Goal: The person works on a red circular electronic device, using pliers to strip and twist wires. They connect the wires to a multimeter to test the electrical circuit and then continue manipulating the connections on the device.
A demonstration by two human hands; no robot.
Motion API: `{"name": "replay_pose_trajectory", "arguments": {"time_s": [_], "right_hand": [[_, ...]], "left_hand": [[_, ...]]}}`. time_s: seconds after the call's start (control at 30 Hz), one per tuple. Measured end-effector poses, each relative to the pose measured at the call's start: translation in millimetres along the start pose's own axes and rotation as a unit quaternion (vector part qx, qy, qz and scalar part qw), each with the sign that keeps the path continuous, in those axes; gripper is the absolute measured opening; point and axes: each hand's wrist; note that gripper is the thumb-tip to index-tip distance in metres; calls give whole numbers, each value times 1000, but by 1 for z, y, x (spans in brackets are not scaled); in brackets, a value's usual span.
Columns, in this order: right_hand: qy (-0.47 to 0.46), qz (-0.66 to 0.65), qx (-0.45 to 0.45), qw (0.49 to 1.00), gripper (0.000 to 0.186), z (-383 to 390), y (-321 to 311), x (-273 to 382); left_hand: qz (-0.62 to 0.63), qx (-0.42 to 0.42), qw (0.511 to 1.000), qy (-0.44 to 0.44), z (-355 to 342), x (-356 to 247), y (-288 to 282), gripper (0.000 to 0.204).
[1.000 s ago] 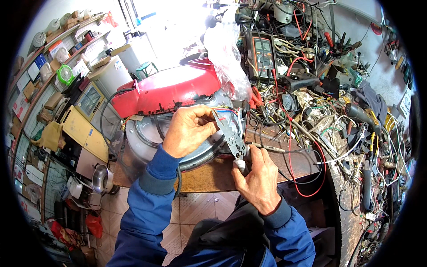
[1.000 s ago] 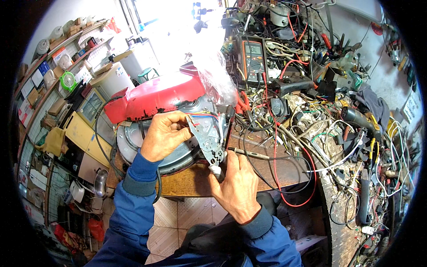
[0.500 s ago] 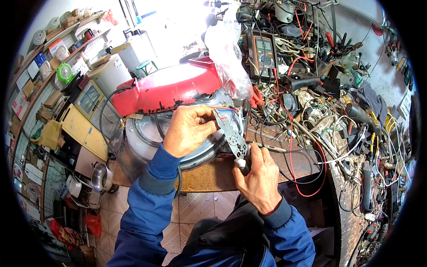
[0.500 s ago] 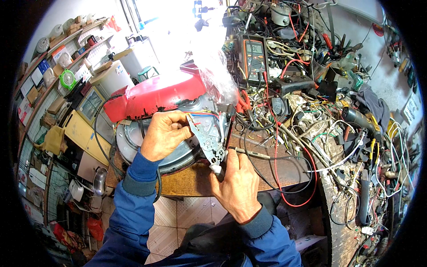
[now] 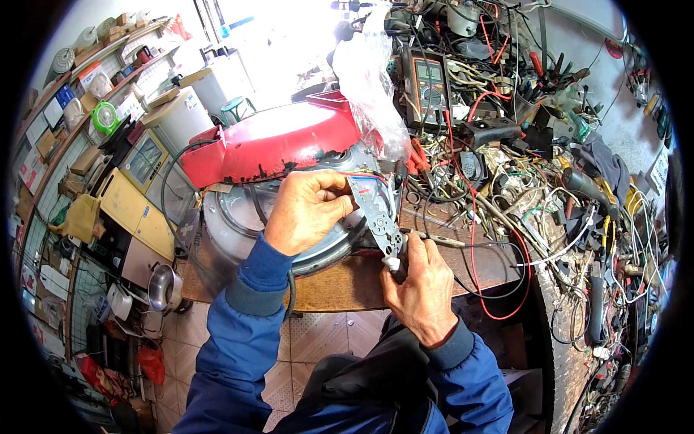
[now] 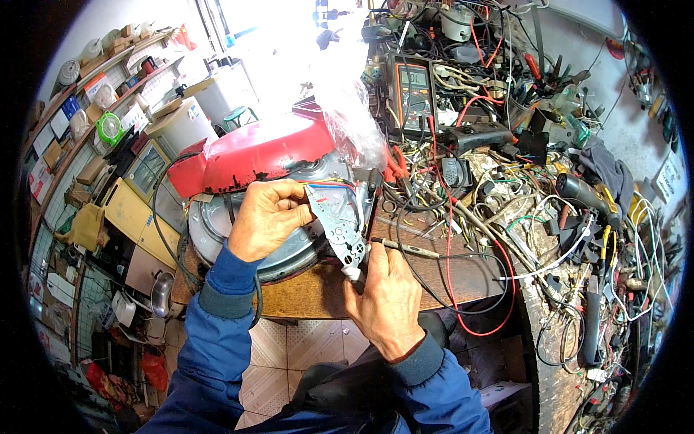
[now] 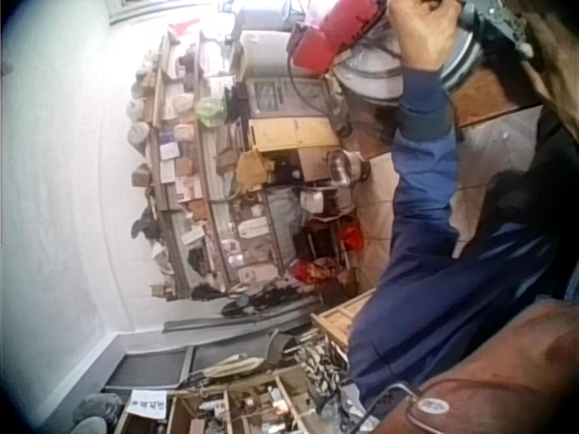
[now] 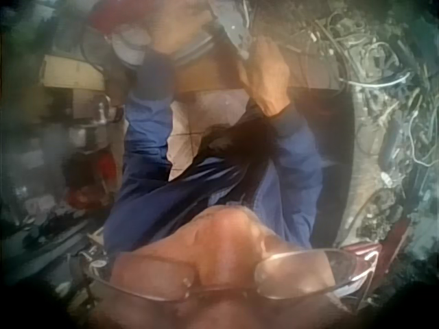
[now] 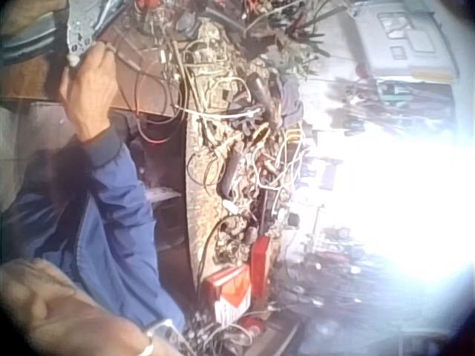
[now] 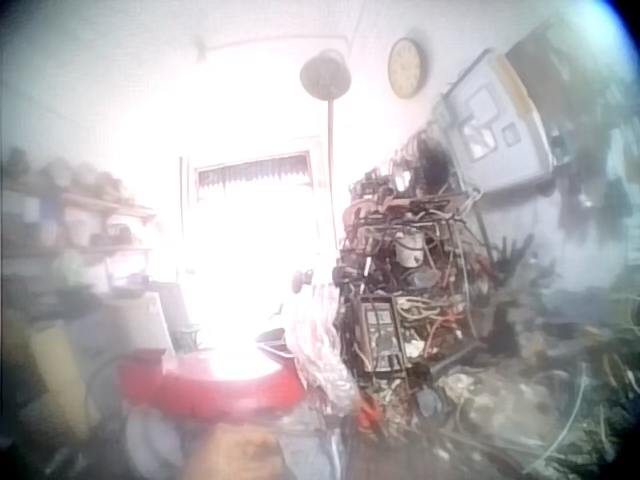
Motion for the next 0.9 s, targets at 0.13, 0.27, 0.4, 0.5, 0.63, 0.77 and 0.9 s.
{"name": "replay_pose_trajectory", "arguments": {"time_s": [0.13,0.27,0.4,0.5,0.63,0.77,0.9], "right_hand": [[-2,1,-1,1000,57,0,1,-2],[-1,4,0,1000,54,-1,-1,-2],[-3,-13,-10,1000,55,-3,-1,-3],[-7,11,-4,1000,60,-5,-3,-5],[-25,37,-8,999,65,-9,-3,-10],[-66,72,-21,995,69,-14,-2,-21],[-108,72,-40,991,68,-22,0,-29]], "left_hand": [[-6,0,1000,10,1,1,-1,15],[-11,-1,1000,10,1,-1,0,15],[-10,-8,1000,16,1,-1,0,15],[-14,-17,999,27,2,-4,1,15],[-6,-5,999,37,4,-8,-2,16],[2,10,999,40,3,-7,-5,17],[41,30,998,30,4,-3,-10,16]]}}
Point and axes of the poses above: each hand's wrist, its own z-axis away from the middle knuckle, its own y-axis out of the palm, x = y × z, and after that the axes turned 8 degrees about -y, right-handed
